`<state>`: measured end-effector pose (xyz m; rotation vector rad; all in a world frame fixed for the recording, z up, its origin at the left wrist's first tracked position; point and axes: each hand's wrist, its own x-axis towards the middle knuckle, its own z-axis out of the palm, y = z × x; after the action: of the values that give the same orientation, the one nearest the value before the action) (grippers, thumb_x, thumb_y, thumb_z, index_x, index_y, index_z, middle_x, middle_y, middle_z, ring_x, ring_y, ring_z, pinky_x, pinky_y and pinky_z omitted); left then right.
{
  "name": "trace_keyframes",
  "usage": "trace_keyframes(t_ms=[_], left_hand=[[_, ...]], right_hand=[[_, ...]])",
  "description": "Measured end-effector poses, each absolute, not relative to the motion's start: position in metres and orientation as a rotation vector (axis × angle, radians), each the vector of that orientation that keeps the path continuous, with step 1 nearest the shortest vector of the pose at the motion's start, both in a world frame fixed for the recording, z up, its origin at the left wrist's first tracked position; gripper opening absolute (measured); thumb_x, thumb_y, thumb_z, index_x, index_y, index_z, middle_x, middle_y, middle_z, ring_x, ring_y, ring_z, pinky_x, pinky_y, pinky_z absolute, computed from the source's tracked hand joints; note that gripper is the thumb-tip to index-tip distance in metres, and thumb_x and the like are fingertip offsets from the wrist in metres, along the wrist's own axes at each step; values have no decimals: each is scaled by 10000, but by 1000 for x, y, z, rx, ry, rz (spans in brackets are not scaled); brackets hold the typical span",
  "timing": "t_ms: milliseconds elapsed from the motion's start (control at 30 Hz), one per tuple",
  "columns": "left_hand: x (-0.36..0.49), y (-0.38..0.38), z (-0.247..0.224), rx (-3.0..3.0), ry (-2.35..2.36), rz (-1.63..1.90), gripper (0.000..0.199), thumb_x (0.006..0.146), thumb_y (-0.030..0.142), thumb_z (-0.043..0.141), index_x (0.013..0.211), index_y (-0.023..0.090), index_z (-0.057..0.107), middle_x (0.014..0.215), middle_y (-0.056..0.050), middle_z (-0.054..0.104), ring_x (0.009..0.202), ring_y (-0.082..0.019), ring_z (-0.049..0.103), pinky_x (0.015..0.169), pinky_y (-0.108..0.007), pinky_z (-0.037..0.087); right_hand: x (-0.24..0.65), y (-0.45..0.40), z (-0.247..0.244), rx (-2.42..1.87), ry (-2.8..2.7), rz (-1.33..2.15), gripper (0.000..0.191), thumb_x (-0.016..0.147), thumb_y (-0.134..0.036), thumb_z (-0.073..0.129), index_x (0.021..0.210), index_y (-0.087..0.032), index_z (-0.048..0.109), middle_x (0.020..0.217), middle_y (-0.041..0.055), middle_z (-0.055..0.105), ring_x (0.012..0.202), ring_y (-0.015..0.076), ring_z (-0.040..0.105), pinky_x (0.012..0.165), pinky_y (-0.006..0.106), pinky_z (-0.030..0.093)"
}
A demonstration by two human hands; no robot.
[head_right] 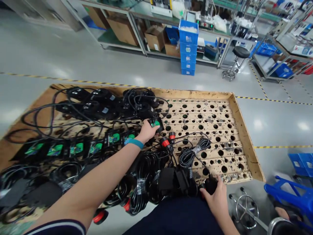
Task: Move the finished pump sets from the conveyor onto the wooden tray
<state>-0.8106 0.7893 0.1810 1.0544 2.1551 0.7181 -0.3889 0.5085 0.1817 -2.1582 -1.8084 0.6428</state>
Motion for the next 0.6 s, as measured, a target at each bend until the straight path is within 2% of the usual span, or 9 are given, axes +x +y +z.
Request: trace_keyframes(t_ms=[100, 200, 333, 400, 467, 533, 600], left_hand=[[-812, 788, 183, 1074, 2122, 674, 824, 854, 226, 714, 1526, 79, 261, 1402, -250, 583, 1284, -295, 603, 1093, -397, 488], [-814, 788, 188, 1111, 2055, 653, 819, 857, 205, 703, 1533, 71, 261, 1425, -254, 564, 1297, -291, 591, 1093, -390, 487], [-817, 789, 195, 1148, 2037, 628, 874, 825, 190, 734, 1544, 76, 250, 1402, -251, 573, 1296, -312, 586, 1113, -421, 479], [-816, 788, 196, 1071, 2011, 597, 957, 814, 192, 745, 1576, 111, 171, 1396, -264, 559, 1209, -339, 637, 1006, -467, 560], [-816, 786, 197, 963, 1935, 573, 987, 816, 200, 744, 1585, 169, 125, 1412, -271, 525, 1056, -344, 696, 829, -499, 629], [-815, 785, 198, 895, 1862, 565, 962, 822, 213, 744, 1569, 214, 138, 1441, -269, 482, 950, -324, 715, 695, -497, 646], [-815, 785, 198, 877, 1845, 550, 972, 805, 246, 780, 1552, 226, 158, 1450, -266, 462, 914, -307, 715, 643, -479, 648]], right_hand=[[-387, 509, 177, -2163, -1831, 713, 1008, 780, -614, 731, 1541, -120, 289, 1333, 198, 548, 1260, 391, 512, 1076, 540, 441], [-384, 509, 178, -2157, -1875, 775, 1067, 715, -552, 789, 1558, -131, 288, 1333, 188, 539, 1274, 394, 499, 1083, 524, 434], [-383, 514, 183, -2177, -1863, 805, 1022, 689, -508, 782, 1533, -115, 361, 1272, 180, 579, 1244, 390, 523, 1089, 511, 424], [-381, 517, 185, -2203, -1798, 855, 936, 699, -545, 757, 1475, -122, 450, 1267, 178, 602, 1241, 389, 533, 1083, 508, 427], [-379, 517, 185, -2271, -1649, 939, 824, 708, -608, 722, 1347, -117, 553, 1231, 189, 636, 1219, 392, 561, 1057, 503, 448], [-378, 513, 185, -2327, -1455, 1067, 790, 694, -649, 707, 1265, -120, 571, 1192, 193, 664, 1178, 382, 604, 1023, 480, 480], [-381, 508, 187, -2340, -1306, 1170, 851, 622, -642, 749, 1274, -137, 535, 1194, 176, 675, 1154, 358, 634, 993, 440, 507]])
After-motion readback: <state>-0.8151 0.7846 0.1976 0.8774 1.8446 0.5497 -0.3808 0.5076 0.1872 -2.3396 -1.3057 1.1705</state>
